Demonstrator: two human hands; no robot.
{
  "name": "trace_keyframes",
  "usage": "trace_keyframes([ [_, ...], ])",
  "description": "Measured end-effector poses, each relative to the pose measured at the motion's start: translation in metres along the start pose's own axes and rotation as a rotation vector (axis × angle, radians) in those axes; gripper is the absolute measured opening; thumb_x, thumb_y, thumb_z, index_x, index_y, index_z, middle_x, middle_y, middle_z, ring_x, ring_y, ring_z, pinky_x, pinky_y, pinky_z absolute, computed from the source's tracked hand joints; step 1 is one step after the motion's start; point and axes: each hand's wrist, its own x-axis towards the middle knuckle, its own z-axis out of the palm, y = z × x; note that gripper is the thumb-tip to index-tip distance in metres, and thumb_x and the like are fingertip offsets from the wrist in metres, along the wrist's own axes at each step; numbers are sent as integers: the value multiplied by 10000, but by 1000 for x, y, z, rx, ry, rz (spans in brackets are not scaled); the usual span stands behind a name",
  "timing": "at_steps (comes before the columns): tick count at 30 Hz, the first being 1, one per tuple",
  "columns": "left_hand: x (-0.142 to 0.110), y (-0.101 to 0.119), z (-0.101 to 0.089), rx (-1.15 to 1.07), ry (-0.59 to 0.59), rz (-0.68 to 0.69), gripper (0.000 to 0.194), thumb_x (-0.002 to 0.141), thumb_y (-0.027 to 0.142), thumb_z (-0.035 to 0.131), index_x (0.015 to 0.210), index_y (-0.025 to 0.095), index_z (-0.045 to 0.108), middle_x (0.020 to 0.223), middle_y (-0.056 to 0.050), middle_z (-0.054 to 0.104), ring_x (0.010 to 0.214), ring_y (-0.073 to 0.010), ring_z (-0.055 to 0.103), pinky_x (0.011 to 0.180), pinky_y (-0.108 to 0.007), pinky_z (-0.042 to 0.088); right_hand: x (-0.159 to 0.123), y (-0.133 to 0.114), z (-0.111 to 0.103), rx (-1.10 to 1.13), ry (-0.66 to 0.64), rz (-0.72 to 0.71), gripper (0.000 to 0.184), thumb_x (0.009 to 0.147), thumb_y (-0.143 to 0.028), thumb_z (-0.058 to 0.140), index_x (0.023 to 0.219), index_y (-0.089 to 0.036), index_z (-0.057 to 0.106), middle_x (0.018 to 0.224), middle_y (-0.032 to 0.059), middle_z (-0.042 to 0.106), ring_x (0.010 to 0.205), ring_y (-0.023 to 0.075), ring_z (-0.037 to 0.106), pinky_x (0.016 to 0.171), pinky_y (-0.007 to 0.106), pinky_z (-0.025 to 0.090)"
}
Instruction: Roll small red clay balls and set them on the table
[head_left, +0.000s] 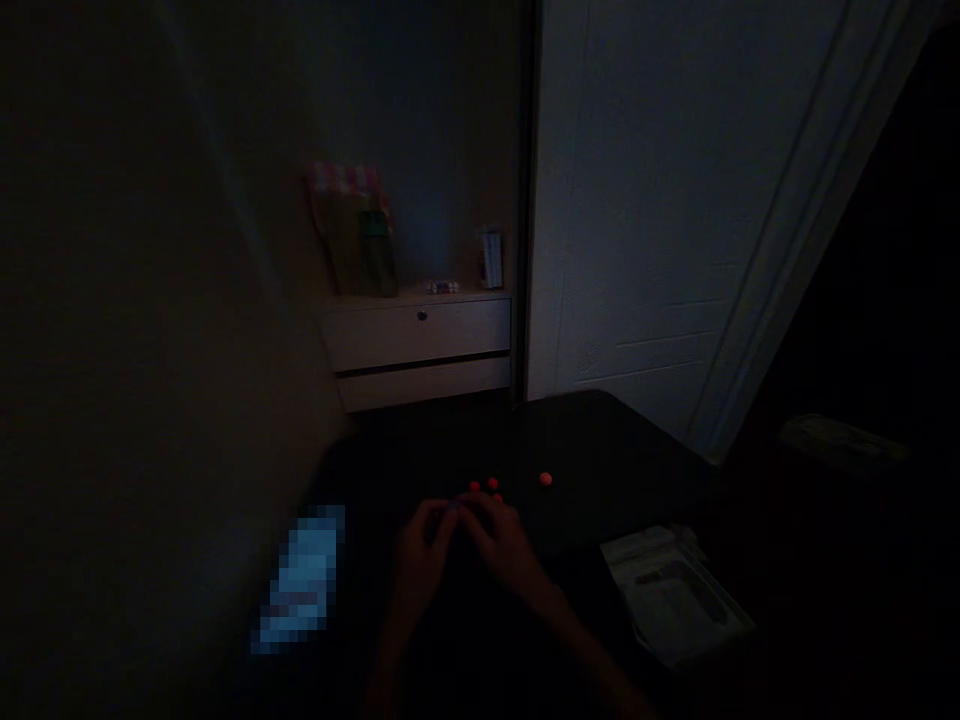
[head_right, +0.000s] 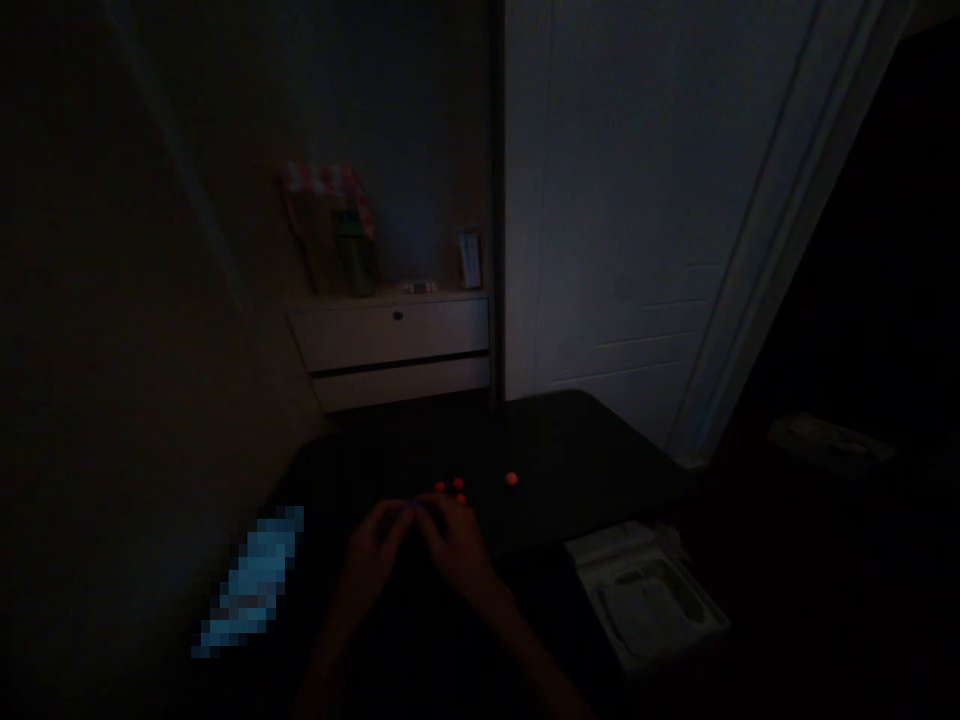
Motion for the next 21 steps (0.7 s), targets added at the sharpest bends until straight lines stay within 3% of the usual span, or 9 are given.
trace_keyframes([
  [13,-1,-1,1,-30,-8,34,429,900,560,592,1087,194,716,1102,-107,780,1069,-291,719,969,-419,535,-3,0,1,52,-10,-38,289,1014,-332,606,1271,-244,705,1268,78,753,1191,256,694,1066,422,507],
  [21,-1,0,1,27,19,51,426,904,580,566,1021,197,714,1022,-103,778,996,-298,728,917,-431,552,-3,2,2,31,-43,-66,281,1021,-330,591,1267,-251,702,1276,73,748,1186,253,695,1065,423,509],
])
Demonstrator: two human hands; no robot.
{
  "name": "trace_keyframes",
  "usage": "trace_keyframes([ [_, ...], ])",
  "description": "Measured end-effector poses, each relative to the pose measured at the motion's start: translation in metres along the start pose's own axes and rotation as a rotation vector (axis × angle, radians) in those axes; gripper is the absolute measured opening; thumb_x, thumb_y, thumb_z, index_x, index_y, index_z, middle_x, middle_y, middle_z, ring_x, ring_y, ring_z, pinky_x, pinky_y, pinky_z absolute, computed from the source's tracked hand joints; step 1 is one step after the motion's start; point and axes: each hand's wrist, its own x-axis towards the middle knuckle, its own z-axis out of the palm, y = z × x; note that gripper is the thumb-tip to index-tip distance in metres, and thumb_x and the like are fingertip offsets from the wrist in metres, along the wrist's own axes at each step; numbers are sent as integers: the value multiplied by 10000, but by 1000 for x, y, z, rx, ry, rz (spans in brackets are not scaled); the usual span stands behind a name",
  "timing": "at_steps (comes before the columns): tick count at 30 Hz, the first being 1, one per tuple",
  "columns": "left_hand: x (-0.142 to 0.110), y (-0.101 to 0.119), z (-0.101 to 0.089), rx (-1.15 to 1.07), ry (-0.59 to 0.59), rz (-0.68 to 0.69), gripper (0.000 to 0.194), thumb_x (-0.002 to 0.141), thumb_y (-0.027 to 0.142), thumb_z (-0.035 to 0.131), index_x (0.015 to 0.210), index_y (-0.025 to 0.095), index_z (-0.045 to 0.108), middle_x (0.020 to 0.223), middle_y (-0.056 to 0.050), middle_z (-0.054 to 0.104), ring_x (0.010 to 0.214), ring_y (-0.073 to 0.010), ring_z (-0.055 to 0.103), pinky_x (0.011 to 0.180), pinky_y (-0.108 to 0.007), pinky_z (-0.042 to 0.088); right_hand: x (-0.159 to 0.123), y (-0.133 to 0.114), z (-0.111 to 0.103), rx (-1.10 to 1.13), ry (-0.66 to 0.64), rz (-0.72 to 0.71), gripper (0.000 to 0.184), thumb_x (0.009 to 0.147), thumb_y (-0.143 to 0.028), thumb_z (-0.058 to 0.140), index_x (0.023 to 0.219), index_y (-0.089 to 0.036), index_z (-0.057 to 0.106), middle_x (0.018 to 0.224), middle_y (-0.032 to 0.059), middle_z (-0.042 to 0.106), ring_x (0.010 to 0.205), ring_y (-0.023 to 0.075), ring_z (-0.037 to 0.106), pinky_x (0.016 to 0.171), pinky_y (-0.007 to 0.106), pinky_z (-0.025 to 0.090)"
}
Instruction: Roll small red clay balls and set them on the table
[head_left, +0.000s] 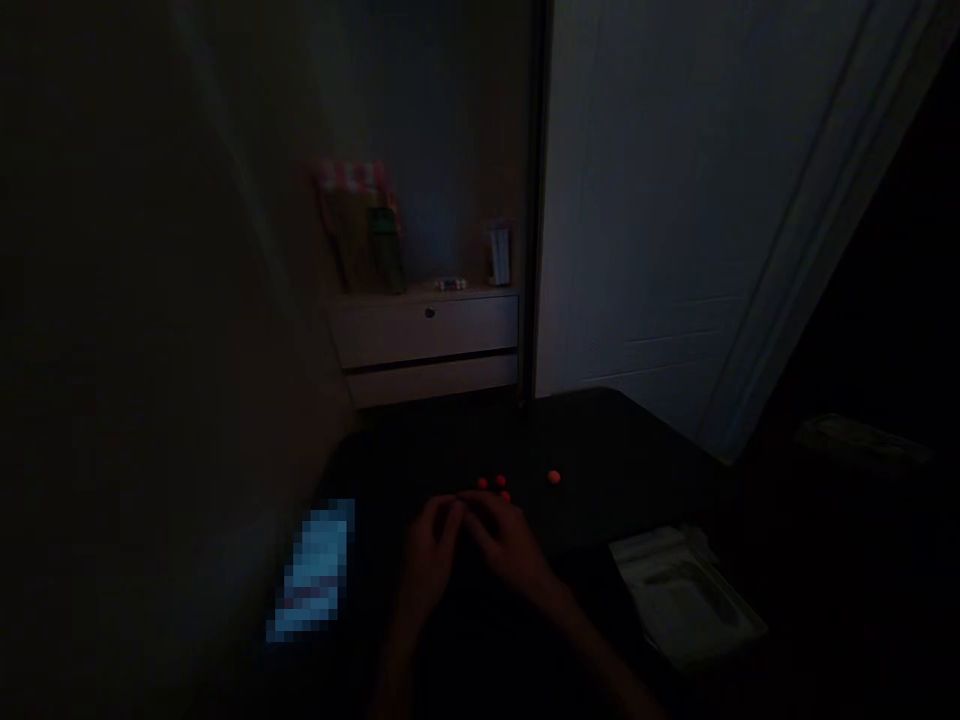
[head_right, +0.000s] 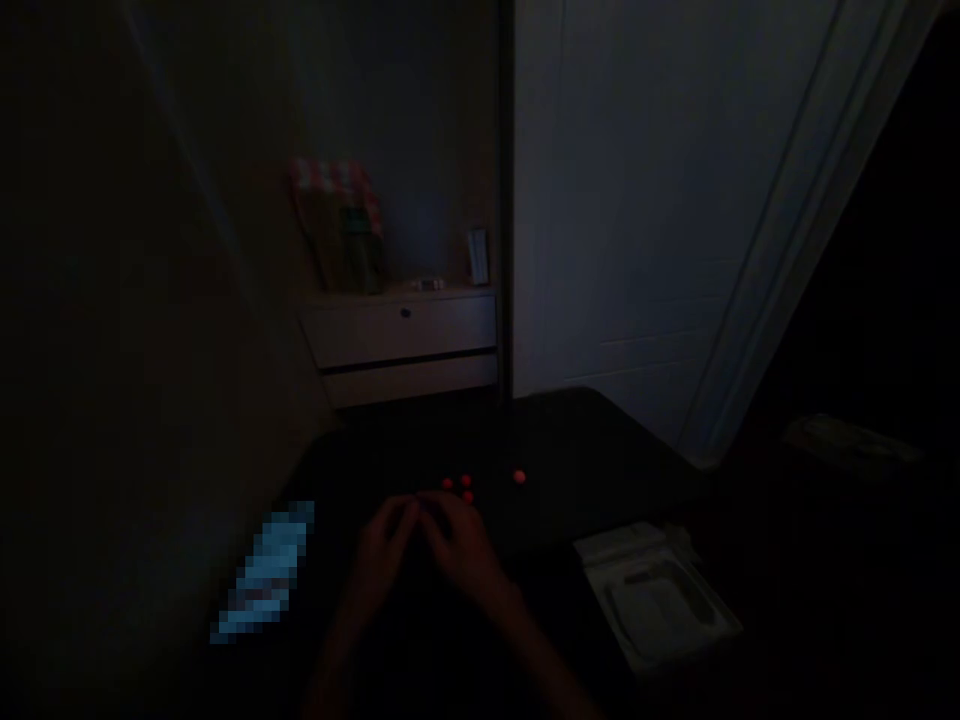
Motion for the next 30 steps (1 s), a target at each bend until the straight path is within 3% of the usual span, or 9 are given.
trace_keyframes([
  [7,0,-5,-1,26,-11,13,454,927,595,522,1070,200,693,1069,-120,769,1034,-307,722,952,-450,543,0,1,1,-16,0,-1,305,1002,-334,611,1279,-238,695,1298,89,739,1203,260,689,1069,431,514],
  [30,2,-1,0,-30,16,-34,466,871,618,605,1007,186,714,1002,-109,786,972,-291,742,897,-424,570,0,-10,-2,11,-13,11,274,1023,-332,576,1242,-221,699,1259,88,751,1171,253,703,1051,412,517],
])
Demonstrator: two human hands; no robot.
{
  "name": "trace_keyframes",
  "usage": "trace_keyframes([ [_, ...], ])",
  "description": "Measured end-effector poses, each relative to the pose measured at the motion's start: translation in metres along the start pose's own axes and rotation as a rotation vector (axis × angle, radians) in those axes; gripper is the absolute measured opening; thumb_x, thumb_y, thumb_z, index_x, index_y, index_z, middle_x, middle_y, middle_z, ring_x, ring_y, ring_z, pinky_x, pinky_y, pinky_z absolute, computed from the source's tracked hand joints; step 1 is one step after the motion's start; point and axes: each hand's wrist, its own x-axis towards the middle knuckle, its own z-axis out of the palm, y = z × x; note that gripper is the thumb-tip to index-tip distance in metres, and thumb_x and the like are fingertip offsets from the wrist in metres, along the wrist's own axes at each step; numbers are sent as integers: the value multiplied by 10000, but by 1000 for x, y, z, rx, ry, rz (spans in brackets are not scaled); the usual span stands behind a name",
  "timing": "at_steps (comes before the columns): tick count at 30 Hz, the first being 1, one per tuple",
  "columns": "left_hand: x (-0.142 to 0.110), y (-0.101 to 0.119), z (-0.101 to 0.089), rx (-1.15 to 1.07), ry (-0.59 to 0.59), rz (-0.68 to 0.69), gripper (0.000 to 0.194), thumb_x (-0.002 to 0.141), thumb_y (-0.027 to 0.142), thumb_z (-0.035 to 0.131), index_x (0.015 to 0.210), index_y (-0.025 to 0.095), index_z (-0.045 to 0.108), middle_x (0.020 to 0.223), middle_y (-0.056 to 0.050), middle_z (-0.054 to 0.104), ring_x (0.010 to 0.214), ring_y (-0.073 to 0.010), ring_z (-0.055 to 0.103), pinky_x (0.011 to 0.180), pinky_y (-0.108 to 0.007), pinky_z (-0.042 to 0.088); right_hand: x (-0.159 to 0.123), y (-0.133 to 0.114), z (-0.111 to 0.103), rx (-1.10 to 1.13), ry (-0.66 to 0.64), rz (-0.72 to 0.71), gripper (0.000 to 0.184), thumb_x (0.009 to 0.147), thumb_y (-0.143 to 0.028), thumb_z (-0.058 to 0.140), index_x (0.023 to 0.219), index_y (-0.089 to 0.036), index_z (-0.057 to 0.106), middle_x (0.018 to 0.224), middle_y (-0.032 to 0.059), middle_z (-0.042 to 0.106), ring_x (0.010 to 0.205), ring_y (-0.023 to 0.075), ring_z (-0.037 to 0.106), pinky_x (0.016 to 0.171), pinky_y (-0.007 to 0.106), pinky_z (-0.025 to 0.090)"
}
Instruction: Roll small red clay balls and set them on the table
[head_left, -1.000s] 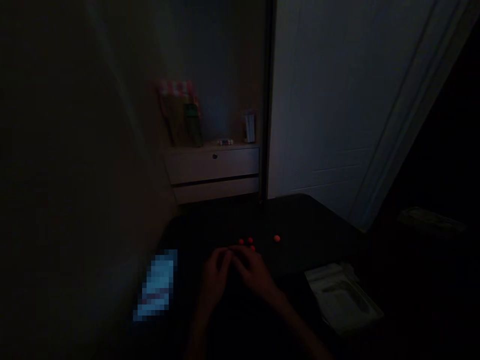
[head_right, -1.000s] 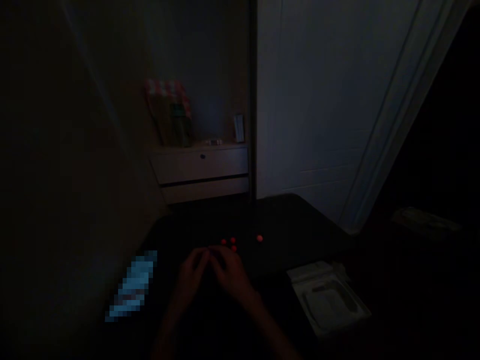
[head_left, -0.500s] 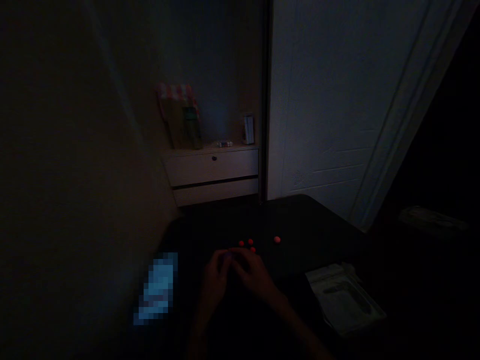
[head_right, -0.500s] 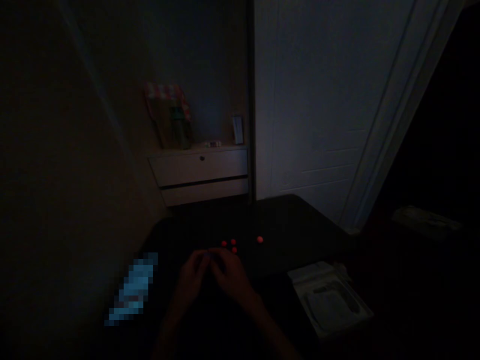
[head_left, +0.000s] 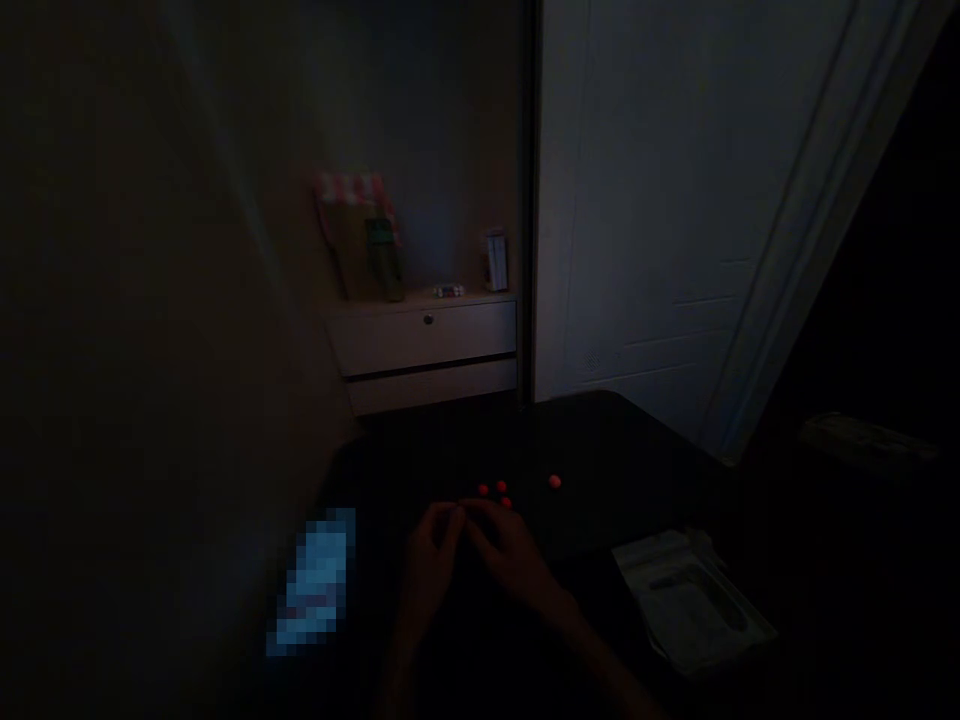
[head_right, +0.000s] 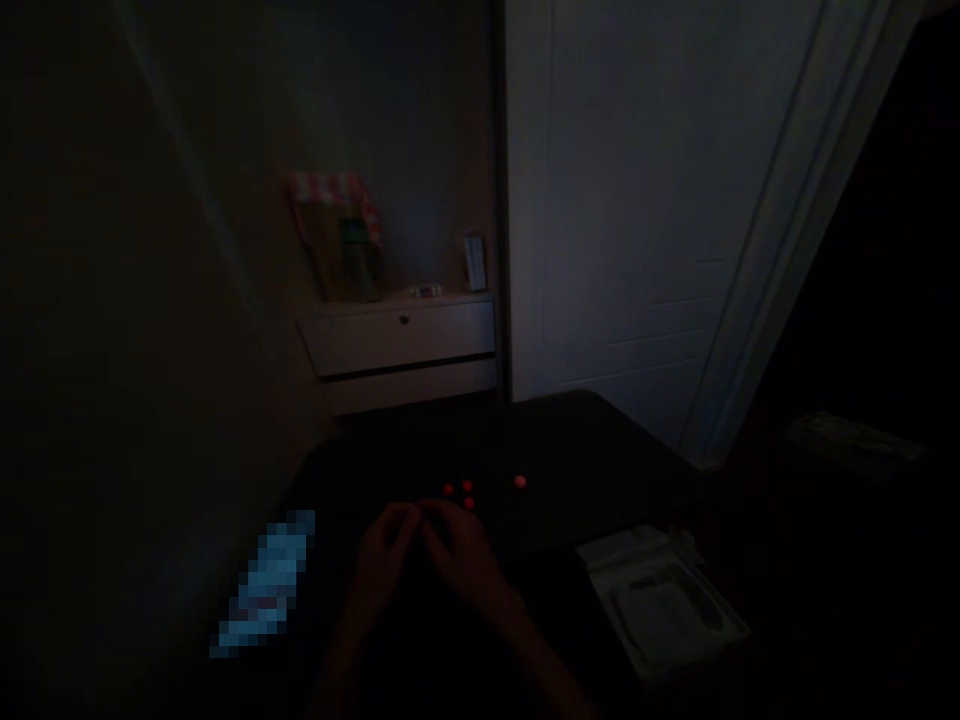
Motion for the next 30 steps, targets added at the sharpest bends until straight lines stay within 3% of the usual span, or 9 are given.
trace_keyframes([
  [7,0,3,0,-44,-43,-13,468,869,615,625,1046,190,709,1056,-120,794,1027,-301,744,925,-431,572,1,-1,1,14,55,38,217,991,-333,615,1170,-212,635,1142,85,758,1014,229,726,932,377,555],
  [10,-1,5,-1,-4,-38,16,477,873,634,606,1031,200,723,1038,-113,796,1016,-311,742,912,-432,569,0,1,2,5,59,37,282,971,-324,629,1229,-211,620,1136,84,754,965,218,725,888,362,565],
  [15,-3,3,-2,62,1,57,459,905,628,574,1012,211,733,1029,-107,793,972,-296,741,889,-407,563,-1,7,2,-10,38,-10,356,968,-296,630,1320,-243,642,1259,82,734,1106,232,703,1007,399,536],
  [21,-4,5,-5,97,-41,68,478,892,641,570,1001,207,741,991,-96,792,929,-291,746,835,-387,569,-4,13,2,-77,-35,-28,519,882,-247,736,1392,-260,639,1400,103,664,1354,302,579,1146,480,448],
  [30,-5,5,-5,119,-64,90,406,915,592,558,910,221,723,917,-75,773,875,-271,730,799,-355,545,-4,9,1,-80,-49,-43,393,961,-291,691,1354,-293,672,1326,84,690,1200,266,667,1065,426,520],
])
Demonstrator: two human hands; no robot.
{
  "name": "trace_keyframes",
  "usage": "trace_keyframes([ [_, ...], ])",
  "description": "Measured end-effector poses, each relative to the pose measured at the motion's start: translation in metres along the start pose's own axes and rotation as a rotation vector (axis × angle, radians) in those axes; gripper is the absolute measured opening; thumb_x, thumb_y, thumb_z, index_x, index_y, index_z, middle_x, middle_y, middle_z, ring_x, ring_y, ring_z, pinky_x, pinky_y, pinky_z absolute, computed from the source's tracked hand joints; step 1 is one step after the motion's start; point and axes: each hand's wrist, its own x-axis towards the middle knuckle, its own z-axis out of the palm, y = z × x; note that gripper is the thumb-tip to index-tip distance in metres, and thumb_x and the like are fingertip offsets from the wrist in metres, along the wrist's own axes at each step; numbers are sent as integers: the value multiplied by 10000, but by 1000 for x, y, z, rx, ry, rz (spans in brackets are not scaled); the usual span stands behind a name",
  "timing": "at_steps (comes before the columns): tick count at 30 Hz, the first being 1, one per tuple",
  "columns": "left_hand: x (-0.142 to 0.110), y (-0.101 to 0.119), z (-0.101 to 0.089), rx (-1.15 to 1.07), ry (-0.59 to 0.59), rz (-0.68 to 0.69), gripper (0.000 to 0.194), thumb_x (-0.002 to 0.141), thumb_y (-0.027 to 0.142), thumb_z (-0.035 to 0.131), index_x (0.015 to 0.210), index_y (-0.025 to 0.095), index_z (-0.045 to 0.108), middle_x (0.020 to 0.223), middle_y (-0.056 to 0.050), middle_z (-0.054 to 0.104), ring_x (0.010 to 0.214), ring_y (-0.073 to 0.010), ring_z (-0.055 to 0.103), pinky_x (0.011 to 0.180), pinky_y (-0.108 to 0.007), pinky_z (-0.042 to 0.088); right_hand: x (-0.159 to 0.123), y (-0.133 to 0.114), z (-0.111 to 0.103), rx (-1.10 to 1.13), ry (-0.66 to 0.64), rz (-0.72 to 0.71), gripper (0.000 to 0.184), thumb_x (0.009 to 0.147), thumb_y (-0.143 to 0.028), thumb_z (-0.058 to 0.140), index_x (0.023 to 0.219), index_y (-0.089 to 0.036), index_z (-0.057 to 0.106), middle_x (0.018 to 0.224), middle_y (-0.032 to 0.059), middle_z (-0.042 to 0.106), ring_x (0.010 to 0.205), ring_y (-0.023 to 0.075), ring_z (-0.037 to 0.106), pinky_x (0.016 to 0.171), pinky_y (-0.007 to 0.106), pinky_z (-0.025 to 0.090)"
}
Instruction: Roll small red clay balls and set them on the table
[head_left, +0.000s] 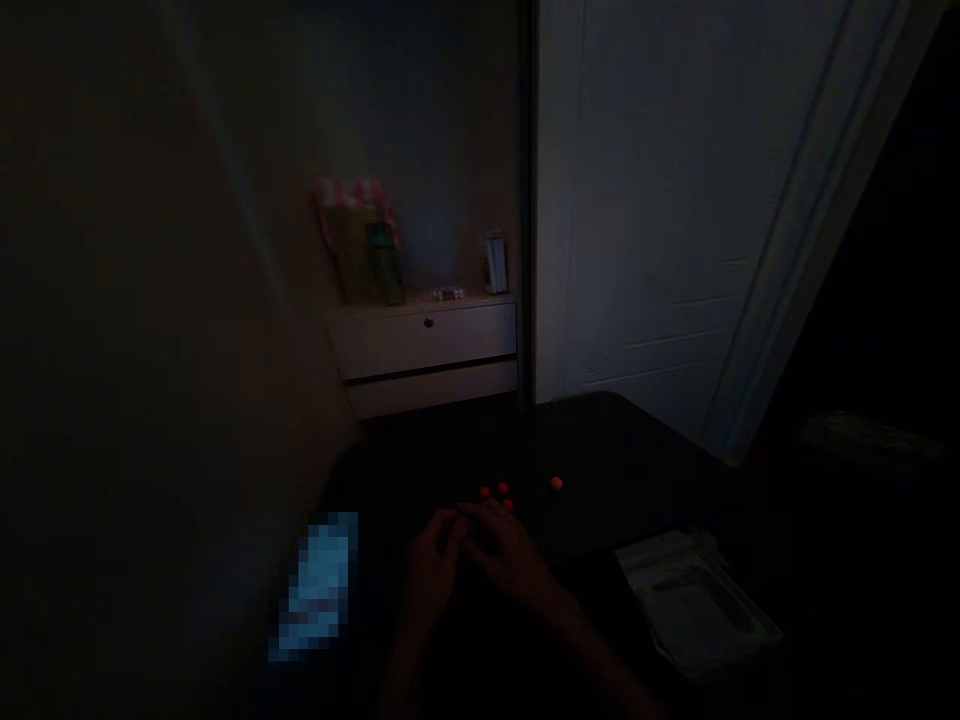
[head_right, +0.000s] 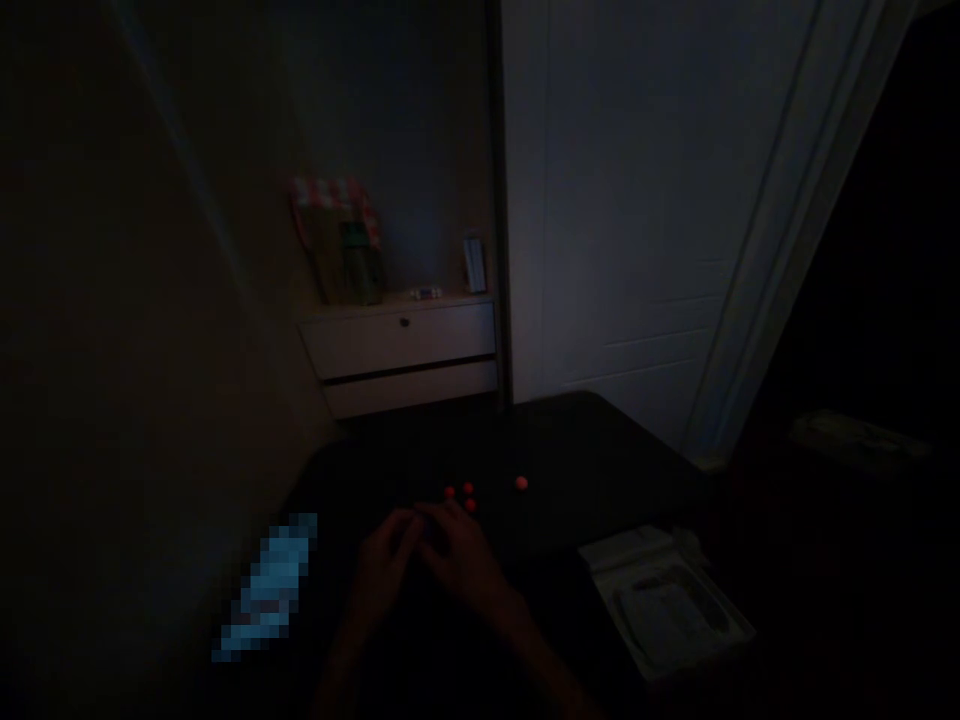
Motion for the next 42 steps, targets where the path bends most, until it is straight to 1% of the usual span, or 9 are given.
trace_keyframes([
  [6,0,-2,-2,34,-11,1,398,931,571,532,904,223,723,887,-61,770,845,-265,725,768,-345,530,1,2,0,-13,-14,-8,396,959,-301,700,1352,-268,670,1328,93,694,1231,269,651,1088,428,501],
  [13,0,-3,-2,24,3,18,403,920,579,546,868,224,728,871,-58,775,829,-260,728,759,-342,537,1,0,0,-26,-8,5,404,935,-275,725,1334,-242,675,1309,100,699,1211,275,662,1076,430,506],
  [18,1,-5,-2,18,22,-9,424,896,615,568,854,223,724,853,-68,776,829,-275,736,765,-361,552,1,0,0,-21,-18,-3,390,934,-256,724,1320,-234,679,1282,99,711,1170,263,679,1046,412,523],
  [23,2,-8,2,-23,66,5,453,879,650,577,893,214,701,892,-82,767,870,-283,728,806,-381,556,1,-4,-1,-6,-29,-26,399,969,-252,682,1366,-231,654,1323,104,702,1219,263,663,1080,422,503],
  [27,3,-10,4,-62,81,-53,496,866,680,577,936,200,679,904,-93,761,876,-287,721,809,-391,557,2,-3,0,-3,-42,-24,443,987,-255,651,1428,-230,617,1367,116,684,1242,260,657,1090,419,500],
  [29,4,-11,4,-73,90,-82,511,866,685,575,962,194,678,931,-104,766,900,-293,722,822,-400,557,2,-1,1,1,-32,-34,464,995,-261,637,1456,-230,594,1387,119,674,1253,261,652,1093,424,499],
  [32,4,-11,5,-81,94,-76,502,879,669,573,989,193,688,977,-110,773,938,-295,722,852,-404,552,2,2,3,7,0,-26,419,1028,-309,596,1440,-232,609,1386,114,680,1270,268,643,1108,445,484],
  [38,3,-6,3,-50,102,-56,516,899,669,535,971,192,718,957,-105,775,916,-290,722,843,-400,553,3,2,3,29,31,17,383,1027,-343,597,1387,-221,644,1397,114,677,1314,276,619,1152,453,448],
  [42,2,-5,3,-95,73,-75,509,894,662,571,998,186,717,975,-109,786,890,-275,734,813,-383,566,3,2,3,31,73,21,359,1050,-331,534,1378,-227,635,1391,114,679,1299,270,631,1135,454,459],
])
